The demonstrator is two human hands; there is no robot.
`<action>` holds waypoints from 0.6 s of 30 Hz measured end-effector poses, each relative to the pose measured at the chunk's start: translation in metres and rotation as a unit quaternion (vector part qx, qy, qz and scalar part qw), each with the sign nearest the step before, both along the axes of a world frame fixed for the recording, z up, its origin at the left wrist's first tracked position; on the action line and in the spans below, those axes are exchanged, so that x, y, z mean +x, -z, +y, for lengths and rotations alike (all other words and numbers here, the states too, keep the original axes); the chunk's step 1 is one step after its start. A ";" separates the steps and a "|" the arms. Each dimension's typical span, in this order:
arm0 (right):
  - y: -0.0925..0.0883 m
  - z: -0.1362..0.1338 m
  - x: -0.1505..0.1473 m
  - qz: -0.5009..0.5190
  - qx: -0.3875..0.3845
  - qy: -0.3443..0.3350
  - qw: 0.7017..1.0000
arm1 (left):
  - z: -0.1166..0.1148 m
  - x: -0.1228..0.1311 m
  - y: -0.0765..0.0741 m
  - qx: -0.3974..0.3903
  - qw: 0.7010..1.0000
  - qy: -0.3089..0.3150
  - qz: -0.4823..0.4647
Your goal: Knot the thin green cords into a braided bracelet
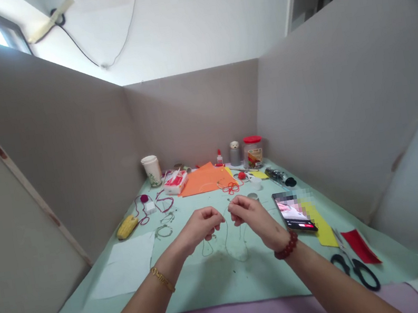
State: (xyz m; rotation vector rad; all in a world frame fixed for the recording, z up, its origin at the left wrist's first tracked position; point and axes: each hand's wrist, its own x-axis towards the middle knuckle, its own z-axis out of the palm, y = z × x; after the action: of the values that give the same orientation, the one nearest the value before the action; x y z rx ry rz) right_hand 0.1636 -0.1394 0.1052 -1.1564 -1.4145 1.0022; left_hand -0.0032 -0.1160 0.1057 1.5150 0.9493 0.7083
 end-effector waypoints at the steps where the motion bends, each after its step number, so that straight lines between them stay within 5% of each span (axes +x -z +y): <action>1: 0.000 0.001 0.001 -0.021 0.005 0.010 1.000 | 0.000 0.000 -0.001 -0.009 1.000 0.004 -0.006; 7: 0.010 -0.022 -0.010 -0.130 0.142 0.222 0.956 | 0.005 0.001 0.000 -0.139 0.980 -0.015 -0.139; 12: 0.046 -0.037 -0.036 -0.080 -0.024 0.057 0.995 | 0.009 0.004 0.005 -0.161 0.965 -0.008 -0.205; 18: 0.062 -0.035 -0.044 -0.033 -0.011 0.001 0.999 | 0.009 0.000 0.005 -0.181 0.958 -0.019 -0.223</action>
State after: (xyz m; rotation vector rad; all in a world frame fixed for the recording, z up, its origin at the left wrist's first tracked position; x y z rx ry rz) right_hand 0.1191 -0.1741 0.0436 -1.2167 -1.4569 0.9883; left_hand -0.0028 -0.1072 0.1005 0.9609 0.7147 0.8116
